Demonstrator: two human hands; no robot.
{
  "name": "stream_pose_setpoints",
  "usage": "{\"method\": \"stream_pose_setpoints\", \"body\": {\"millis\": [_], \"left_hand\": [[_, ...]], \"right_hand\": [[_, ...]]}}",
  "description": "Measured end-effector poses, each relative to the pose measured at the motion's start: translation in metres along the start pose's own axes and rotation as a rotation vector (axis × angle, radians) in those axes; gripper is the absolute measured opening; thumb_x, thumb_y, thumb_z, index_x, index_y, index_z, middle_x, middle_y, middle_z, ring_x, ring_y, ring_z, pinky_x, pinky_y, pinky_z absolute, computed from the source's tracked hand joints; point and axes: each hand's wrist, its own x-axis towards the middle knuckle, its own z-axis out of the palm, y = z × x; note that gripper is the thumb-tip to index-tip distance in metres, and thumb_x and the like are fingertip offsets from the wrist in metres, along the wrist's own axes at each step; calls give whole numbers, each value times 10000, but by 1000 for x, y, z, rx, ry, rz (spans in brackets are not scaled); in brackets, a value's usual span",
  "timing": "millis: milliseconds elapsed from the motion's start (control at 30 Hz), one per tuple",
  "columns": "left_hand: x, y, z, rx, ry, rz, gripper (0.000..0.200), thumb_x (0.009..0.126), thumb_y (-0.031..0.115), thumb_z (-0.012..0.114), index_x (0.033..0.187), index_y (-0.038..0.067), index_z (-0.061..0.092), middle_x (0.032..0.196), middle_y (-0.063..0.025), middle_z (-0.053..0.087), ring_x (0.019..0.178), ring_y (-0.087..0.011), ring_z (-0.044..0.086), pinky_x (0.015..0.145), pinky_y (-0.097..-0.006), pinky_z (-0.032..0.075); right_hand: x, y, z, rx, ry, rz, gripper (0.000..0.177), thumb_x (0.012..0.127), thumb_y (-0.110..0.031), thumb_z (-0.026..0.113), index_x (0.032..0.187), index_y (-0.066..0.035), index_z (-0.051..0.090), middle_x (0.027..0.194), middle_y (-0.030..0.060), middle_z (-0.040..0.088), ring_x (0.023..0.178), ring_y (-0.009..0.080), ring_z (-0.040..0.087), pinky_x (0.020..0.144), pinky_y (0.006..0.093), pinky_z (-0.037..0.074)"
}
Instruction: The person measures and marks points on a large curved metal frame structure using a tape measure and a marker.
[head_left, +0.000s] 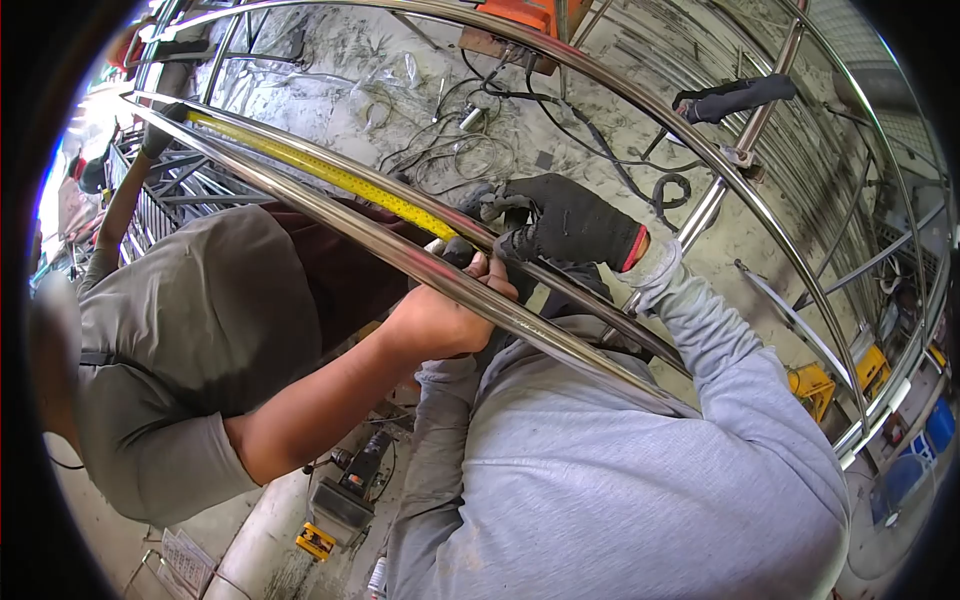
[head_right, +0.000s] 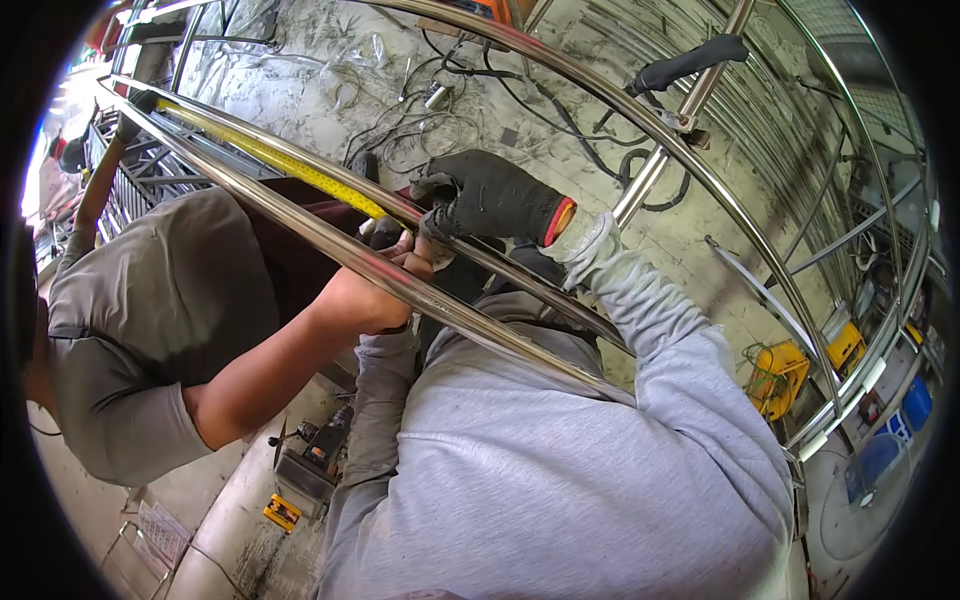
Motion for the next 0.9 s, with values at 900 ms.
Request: {"method": "stream_pose_setpoints", "body": {"millis": [900], "left_hand": [[9, -6, -4, 91, 78, -44, 156, 729, -33, 732, 885, -42, 731, 901, -70, 630, 884, -208, 641, 791, -269, 556]], "right_hand": [[4, -12, -1, 143, -68, 103, 406, 814, -91, 858, 1176, 25, 714, 993, 84, 741, 894, 136, 677, 833, 302, 557]]}}
